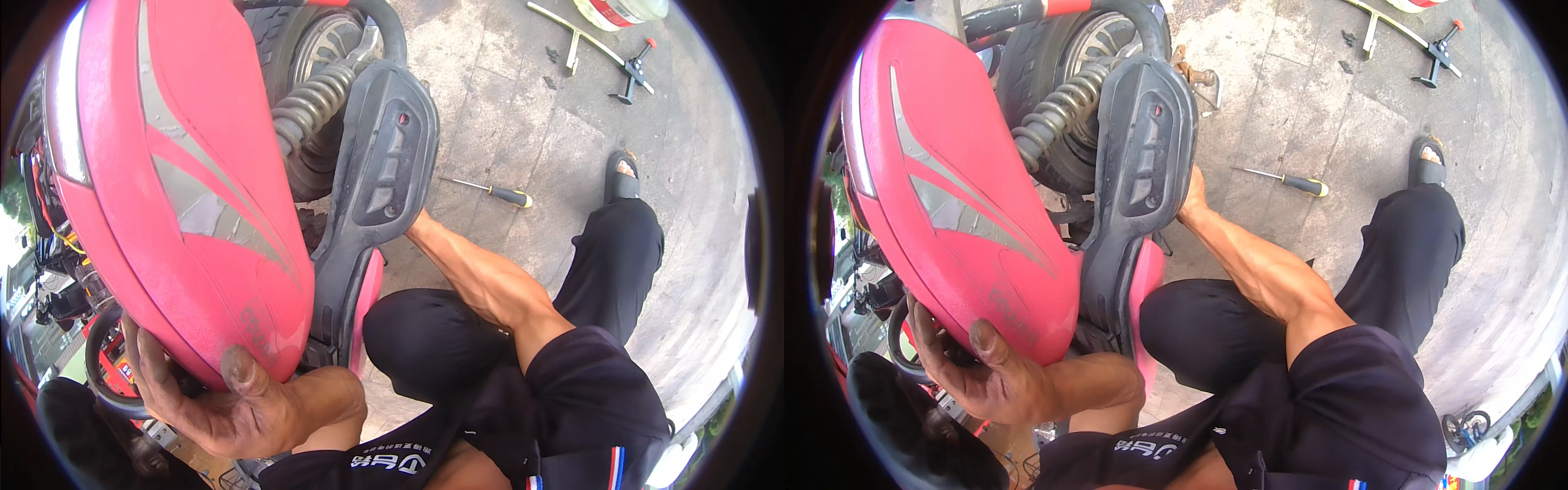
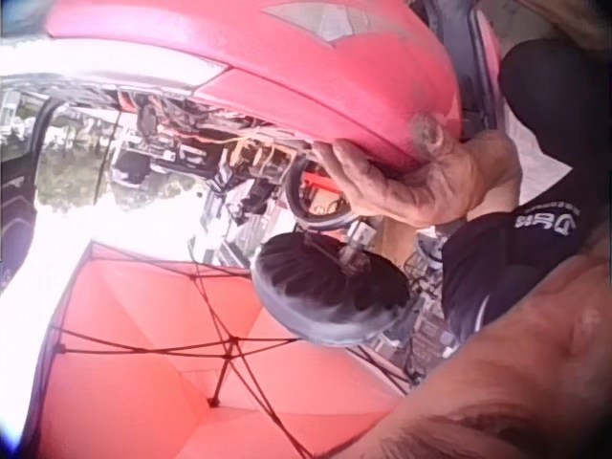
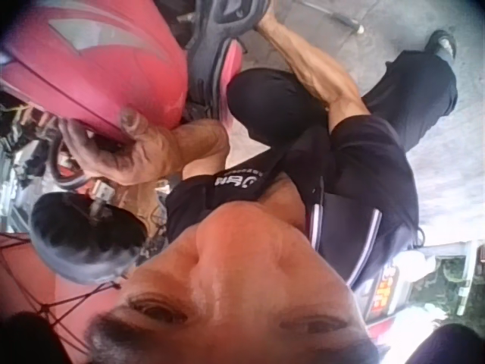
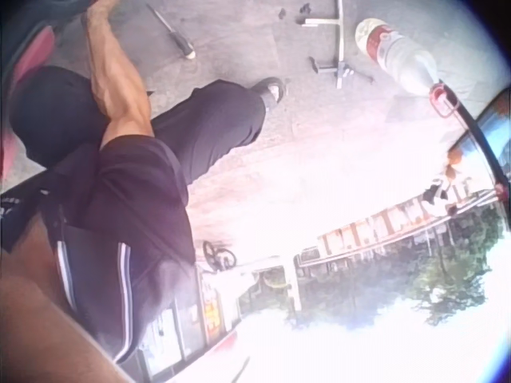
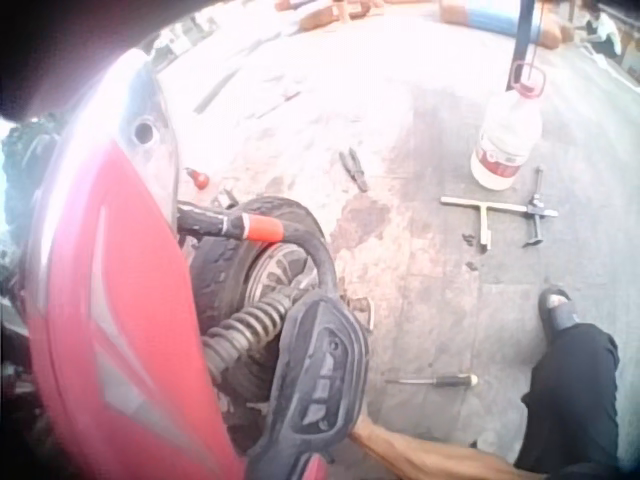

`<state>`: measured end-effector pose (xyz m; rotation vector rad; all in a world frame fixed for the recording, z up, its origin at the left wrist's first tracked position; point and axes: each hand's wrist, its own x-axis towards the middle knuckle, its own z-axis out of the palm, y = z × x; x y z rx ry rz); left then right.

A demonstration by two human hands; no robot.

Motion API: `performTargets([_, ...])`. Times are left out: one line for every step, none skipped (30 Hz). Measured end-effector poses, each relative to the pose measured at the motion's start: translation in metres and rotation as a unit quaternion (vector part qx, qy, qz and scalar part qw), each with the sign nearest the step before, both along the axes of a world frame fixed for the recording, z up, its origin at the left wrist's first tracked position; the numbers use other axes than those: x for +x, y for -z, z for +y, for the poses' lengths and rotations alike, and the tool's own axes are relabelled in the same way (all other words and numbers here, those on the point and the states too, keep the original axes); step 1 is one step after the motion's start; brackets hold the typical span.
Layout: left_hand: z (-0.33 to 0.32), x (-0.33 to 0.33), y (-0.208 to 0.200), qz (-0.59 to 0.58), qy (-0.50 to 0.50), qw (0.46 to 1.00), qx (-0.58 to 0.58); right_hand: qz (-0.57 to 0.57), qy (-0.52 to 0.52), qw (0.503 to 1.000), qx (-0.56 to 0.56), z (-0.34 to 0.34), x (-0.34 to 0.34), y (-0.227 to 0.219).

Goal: The person uses a screwdriver and wrench to loosen and remove bolts from the rear wheel area of a red motorcycle. The person then removes a black plastic cover from the rear fender and sets it aside.

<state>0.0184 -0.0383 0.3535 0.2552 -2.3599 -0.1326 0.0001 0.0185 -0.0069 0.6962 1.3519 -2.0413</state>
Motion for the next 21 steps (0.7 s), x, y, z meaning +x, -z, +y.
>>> performTargets([0.002,0.0,0.0,-0.001,0.015,1.0,0.017,0.019,-0.027,0.999,0.036,0.0,0.001,0.002])
performTargets([0.003,-0.001,0.001,0.003,0.033,0.999,0.034,0.044,-0.049,0.995,0.073,0.001,-0.002,0.006])
performTargets([0.005,-0.003,0.002,0.005,0.031,0.998,0.048,0.074,-0.024,0.992,0.103,0.002,-0.002,0.009])
performTargets([0.007,-0.004,0.001,0.005,0.012,0.999,0.032,0.091,-0.041,0.985,0.139,0.003,-0.003,0.014])
performTargets([0.009,-0.006,0.001,-0.003,-0.009,1.0,0.016,0.133,0.024,0.976,0.17,0.005,-0.002,0.018])
performTargets([0.009,-0.008,0.0,-0.004,-0.037,0.999,0.005,0.099,0.031,0.973,0.208,0.007,-0.007,0.024])
performTargets([0.011,-0.009,0.0,-0.005,-0.055,0.998,0.008,0.069,0.03,0.977,0.2,0.011,-0.006,0.029])
performTargets([0.01,-0.011,0.0,-0.007,-0.056,0.998,0.002,0.034,0.028,0.98,0.195,0.018,-0.003,0.033])
performTargets([0.01,-0.011,-0.001,-0.004,-0.062,0.998,0.004,-0.013,0.012,0.982,0.189,0.029,0.0,0.035])
performTargets([0.009,-0.011,0.0,-0.01,-0.069,0.997,0.011,0.01,-0.016,0.974,0.226,0.045,0.005,0.037])
performTargets([0.009,-0.011,0.0,-0.003,-0.067,0.998,-0.01,0.025,-0.055,0.964,0.258,0.064,0.008,0.036])
performTargets([0.008,-0.01,0.0,-0.009,-0.081,0.997,-0.02,0.03,-0.101,0.951,0.291,0.085,0.008,0.033])
performTargets([0.008,-0.009,0.0,-0.001,-0.091,0.996,-0.023,0.049,-0.163,0.922,0.347,0.111,0.005,0.029])
performTargets([0.008,-0.008,-0.001,-0.007,-0.127,0.991,-0.048,0.038,-0.242,0.88,0.406,0.139,0.002,0.02])
performTargets([0.008,-0.007,-0.001,-0.003,-0.119,0.993,-0.021,-0.002,-0.326,0.851,0.411,0.17,-0.004,0.007])
performTargets([0.009,-0.007,-0.001,0.024,-0.106,0.994,0.01,-0.05,-0.418,0.804,0.42,0.206,-0.019,-0.005])
performTargets([0.009,-0.006,-0.001,0.01,-0.126,0.992,0.012,-0.042,-0.482,0.758,0.437,0.238,-0.034,-0.021])
performTargets([0.012,-0.006,-0.004,-0.018,-0.137,0.99,0.018,-0.041,-0.548,0.703,0.452,0.269,-0.048,-0.041])
performTargets([0.013,-0.007,-0.008,-0.056,-0.14,0.988,-0.008,-0.051,-0.589,0.675,0.441,0.3,-0.064,-0.062])
performTargets([0.014,-0.008,-0.012,-0.093,-0.151,0.984,-0.014,-0.064,-0.625,0.642,0.439,0.328,-0.081,-0.086])
performTargets([0.016,-0.009,-0.019,-0.139,-0.139,0.98,-0.031,-0.066,-0.646,0.622,0.437,0.355,-0.099,-0.112])
